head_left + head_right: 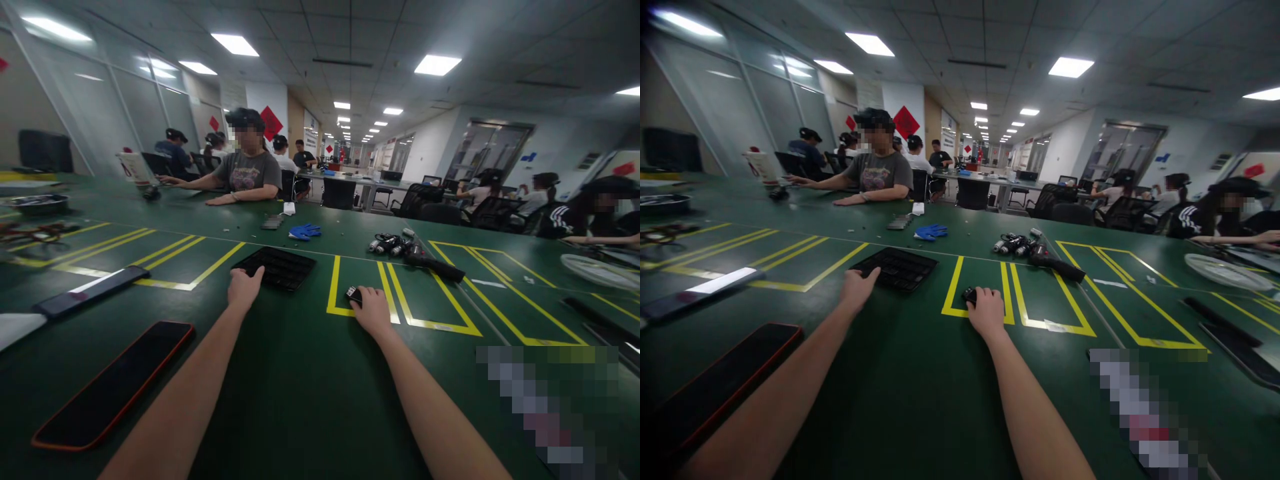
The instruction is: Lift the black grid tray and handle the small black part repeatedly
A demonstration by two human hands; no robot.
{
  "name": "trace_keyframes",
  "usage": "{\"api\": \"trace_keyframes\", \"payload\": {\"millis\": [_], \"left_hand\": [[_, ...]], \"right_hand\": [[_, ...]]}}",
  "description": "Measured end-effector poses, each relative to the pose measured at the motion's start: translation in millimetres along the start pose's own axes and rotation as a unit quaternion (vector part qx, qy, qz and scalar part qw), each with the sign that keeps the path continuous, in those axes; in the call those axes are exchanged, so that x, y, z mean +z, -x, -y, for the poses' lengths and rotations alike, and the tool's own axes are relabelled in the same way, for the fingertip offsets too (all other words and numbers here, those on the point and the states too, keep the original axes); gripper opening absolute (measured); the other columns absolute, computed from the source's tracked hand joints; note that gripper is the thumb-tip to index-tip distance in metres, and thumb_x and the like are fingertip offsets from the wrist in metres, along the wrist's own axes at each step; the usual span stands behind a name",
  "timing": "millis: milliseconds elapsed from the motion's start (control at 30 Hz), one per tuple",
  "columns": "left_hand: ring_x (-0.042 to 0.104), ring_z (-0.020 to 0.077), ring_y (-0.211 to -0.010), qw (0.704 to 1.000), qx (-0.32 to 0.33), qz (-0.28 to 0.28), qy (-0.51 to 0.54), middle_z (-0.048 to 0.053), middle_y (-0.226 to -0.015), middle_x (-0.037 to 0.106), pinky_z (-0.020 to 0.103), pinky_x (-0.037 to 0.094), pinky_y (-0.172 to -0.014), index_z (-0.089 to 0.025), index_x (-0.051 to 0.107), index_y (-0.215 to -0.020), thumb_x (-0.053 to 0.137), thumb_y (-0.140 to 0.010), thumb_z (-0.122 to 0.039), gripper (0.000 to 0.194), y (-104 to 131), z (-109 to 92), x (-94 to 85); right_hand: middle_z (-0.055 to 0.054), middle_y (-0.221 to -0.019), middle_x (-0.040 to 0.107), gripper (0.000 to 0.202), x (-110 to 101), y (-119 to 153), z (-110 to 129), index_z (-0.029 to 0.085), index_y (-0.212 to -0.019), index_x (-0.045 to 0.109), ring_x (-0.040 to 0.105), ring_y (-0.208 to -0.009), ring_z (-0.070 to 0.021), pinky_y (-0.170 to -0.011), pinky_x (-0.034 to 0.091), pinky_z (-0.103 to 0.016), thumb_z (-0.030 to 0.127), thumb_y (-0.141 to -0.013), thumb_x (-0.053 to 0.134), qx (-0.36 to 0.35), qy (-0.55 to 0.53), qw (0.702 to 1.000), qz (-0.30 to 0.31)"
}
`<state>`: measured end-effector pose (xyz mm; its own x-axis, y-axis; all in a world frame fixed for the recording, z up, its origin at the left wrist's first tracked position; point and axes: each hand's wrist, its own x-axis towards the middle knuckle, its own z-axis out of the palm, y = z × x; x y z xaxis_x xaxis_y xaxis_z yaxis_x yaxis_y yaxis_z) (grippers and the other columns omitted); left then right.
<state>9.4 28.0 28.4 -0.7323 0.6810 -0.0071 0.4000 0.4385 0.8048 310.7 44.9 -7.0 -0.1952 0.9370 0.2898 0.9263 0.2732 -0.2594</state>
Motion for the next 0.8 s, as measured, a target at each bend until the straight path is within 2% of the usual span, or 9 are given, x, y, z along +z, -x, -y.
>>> {"api": "trace_keyframes", "payload": {"millis": [67, 167, 267, 367, 533, 600, 667, 733, 800], "left_hand": [[0.059, 0.0332, -0.094, 0.988, 0.038, -0.007, -0.147, 0.025, -0.102, 0.058, 0.036, 0.047, -0.063, -0.007, 0.041, -0.113, 0.05, -0.076, -0.049, 0.057, -7.2, -5.6, 5.0], [0.056, 0.0365, -0.103, 0.962, 0.063, 0.051, -0.26, 0.03, -0.108, 0.057, 0.043, 0.045, -0.076, -0.002, 0.042, -0.115, 0.043, -0.08, -0.039, 0.051, -15.4, -12.8, 11.2], [0.056, 0.0363, -0.104, 0.953, 0.085, 0.091, -0.277, 0.029, -0.108, 0.058, 0.043, 0.044, -0.079, -0.001, 0.045, -0.114, 0.04, -0.08, -0.026, 0.042, -21.8, -13.3, 12.5], [0.057, 0.0331, -0.104, 0.94, 0.126, 0.142, -0.282, 0.024, -0.11, 0.06, 0.041, 0.043, -0.082, -0.004, 0.046, -0.116, 0.04, -0.079, -0.019, 0.041, -26.5, -7.5, 8.9], [0.053, 0.0189, -0.111, 0.912, 0.232, 0.234, -0.244, 0.007, -0.125, 0.055, 0.026, 0.04, -0.09, -0.019, 0.049, -0.121, 0.04, -0.08, -0.02, 0.042, -22.1, -0.3, 5.6], [0.054, 0.0184, -0.109, 0.893, 0.275, 0.268, -0.236, 0.006, -0.124, 0.056, 0.025, 0.041, -0.09, -0.019, 0.05, -0.121, 0.042, -0.08, -0.022, 0.041, -14.7, -3.0, 6.2], [0.054, 0.0221, -0.109, 0.874, 0.315, 0.261, -0.261, 0.008, -0.121, 0.057, 0.029, 0.04, -0.09, -0.019, 0.052, -0.121, 0.044, -0.081, -0.027, 0.041, -4.7, -9.1, 7.1], [0.052, 0.0253, -0.11, 0.86, 0.358, 0.218, -0.291, 0.009, -0.122, 0.056, 0.034, 0.038, -0.091, -0.022, 0.052, -0.121, 0.045, -0.082, -0.034, 0.042, 6.7, -17.1, 8.9], [0.052, 0.0261, -0.109, 0.842, 0.401, 0.2, -0.301, 0.009, -0.122, 0.055, 0.035, 0.038, -0.091, -0.024, 0.051, -0.123, 0.044, -0.082, -0.043, 0.045, 17.5, -24.6, 12.6]], "right_hand": [[-0.01, -0.115, 0.057, 0.045, 0.6, -0.6, -0.1, 0.016, -0.119, 0.051, 0.045, -0.105, -0.027, -0.088, 0.036, -0.038, 0.037, -0.08, 0.048, -0.001, 0.0, 1.0, 0.0], [-0.009, -0.113, 0.058, 0.044, 1.8, -2.2, -0.6, 0.016, -0.119, 0.052, 0.046, -0.104, -0.0267, -0.088, 0.036, -0.038, 0.037, -0.08, 0.048, -0.003, 0.0, 1.0, 0.0], [-0.009, -0.114, 0.058, 0.044, 3.0, -4.5, -2.1, 0.017, -0.119, 0.052, 0.046, -0.104, -0.0264, -0.088, 0.036, -0.037, 0.037, -0.079, 0.049, -0.005, -0.009, 1.0, -0.002], [-0.008, -0.114, 0.058, 0.044, 2.7, -7.0, -4.9, 0.017, -0.118, 0.052, 0.045, -0.105, -0.0265, -0.089, 0.036, -0.037, 0.036, -0.079, 0.05, -0.001, -0.021, 1.0, 0.002], [-0.008, -0.112, 0.059, 0.042, -1.5, -8.8, -13.6, 0.017, -0.116, 0.054, 0.045, -0.104, -0.0263, -0.089, 0.035, -0.037, 0.035, -0.078, 0.052, 0.014, -0.045, 0.999, 0.008], [-0.008, -0.112, 0.059, 0.042, -3.6, -8.3, -18.0, 0.017, -0.116, 0.054, 0.045, -0.104, -0.0265, -0.089, 0.035, -0.036, 0.035, -0.078, 0.052, 0.024, -0.042, 0.999, 0.005], [-0.009, -0.112, 0.059, 0.042, -5.0, -7.6, -21.9, 0.017, -0.115, 0.055, 0.045, -0.104, -0.0266, -0.088, 0.035, -0.036, 0.035, -0.078, 0.052, 0.034, -0.038, 0.999, 0.002], [-0.009, -0.113, 0.059, 0.042, -5.7, -7.0, -24.8, 0.017, -0.116, 0.055, 0.045, -0.104, -0.0267, -0.087, 0.035, -0.036, 0.035, -0.078, 0.052, 0.041, -0.035, 0.999, 0.0], [-0.008, -0.112, 0.06, 0.042, -6.1, -6.6, -26.0, 0.017, -0.115, 0.055, 0.045, -0.104, -0.0264, -0.087, 0.035, -0.035, 0.035, -0.077, 0.053, 0.041, -0.032, 0.999, -0.003]]}}
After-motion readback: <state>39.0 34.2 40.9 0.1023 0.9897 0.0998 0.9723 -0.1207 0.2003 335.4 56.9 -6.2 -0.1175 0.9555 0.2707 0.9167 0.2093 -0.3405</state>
